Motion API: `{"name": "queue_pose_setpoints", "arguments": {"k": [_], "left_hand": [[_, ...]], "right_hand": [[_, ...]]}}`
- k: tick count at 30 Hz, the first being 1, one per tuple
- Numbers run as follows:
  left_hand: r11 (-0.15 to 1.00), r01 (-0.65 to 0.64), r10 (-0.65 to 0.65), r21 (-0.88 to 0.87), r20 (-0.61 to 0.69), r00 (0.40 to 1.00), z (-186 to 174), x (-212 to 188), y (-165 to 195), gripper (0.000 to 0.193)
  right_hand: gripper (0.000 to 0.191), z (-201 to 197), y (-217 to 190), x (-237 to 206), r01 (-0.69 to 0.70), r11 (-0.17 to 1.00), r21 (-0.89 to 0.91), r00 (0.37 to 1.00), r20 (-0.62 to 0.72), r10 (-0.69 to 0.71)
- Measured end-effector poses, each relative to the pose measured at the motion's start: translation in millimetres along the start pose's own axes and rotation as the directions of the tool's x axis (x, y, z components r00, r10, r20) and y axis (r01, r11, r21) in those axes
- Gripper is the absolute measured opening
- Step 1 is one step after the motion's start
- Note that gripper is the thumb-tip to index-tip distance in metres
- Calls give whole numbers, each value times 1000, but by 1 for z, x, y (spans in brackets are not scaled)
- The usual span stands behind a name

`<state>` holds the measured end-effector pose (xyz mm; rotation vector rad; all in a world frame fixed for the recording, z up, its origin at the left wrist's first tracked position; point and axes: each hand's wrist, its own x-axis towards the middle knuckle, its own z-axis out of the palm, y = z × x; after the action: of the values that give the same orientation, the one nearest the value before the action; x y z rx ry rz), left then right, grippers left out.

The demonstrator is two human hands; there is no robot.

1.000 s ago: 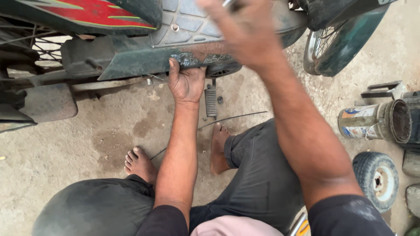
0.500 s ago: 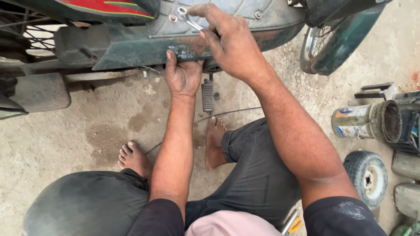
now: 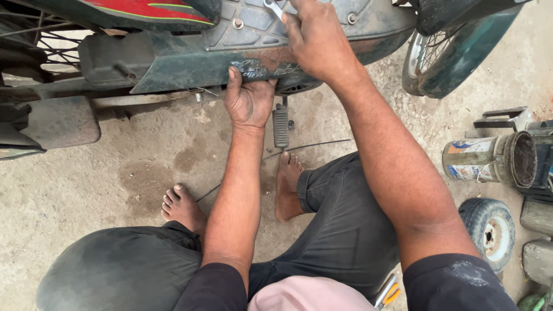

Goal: The person sits on the ground beside a scooter and uses a combination wrench to loosen and turn a bolt on the scooter's lower side panel, steadying the panel with the other hand and repositioning the wrench repeatedly on the fastener.

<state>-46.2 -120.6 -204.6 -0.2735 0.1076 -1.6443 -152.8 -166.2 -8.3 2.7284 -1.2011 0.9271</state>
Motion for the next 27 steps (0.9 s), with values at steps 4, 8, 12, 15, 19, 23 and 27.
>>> {"name": "queue_pose_setpoints", "arguments": {"k": [4, 8, 12, 15, 19, 23, 27], "left_hand": [[1000, -3, 3, 6, -19, 1000, 1, 1, -1, 63], [1000, 0, -1, -11, -24, 1000, 0, 0, 0, 60], [1000, 4, -4, -10, -3, 1000, -3, 0, 1, 53], [1000, -7, 7, 2, -24, 1000, -8, -4, 2, 50], [1000, 7, -7, 15, -13, 1000, -14, -3, 2, 49], [999, 13, -15, -38, -42, 999, -18, -3, 4, 48], [999, 25, -26, -39, -29, 999, -11, -2, 3, 51]], "right_hand": [[31, 5, -5, 0, -160, 987, -7, 976, 152, 159], [36, 10, -9, 2, -4, 1000, -9, 995, 95, 5], [32, 17, -25, 3, -352, 928, 120, 899, 318, 300], [35, 21, -40, 3, -174, 971, 161, 975, 168, 147], [34, 17, -47, 7, -304, 931, 202, 942, 209, 262], [34, 21, -54, 6, -262, 943, 204, 955, 196, 222], [38, 32, -60, 8, -319, 923, 218, 945, 155, 289]]}}
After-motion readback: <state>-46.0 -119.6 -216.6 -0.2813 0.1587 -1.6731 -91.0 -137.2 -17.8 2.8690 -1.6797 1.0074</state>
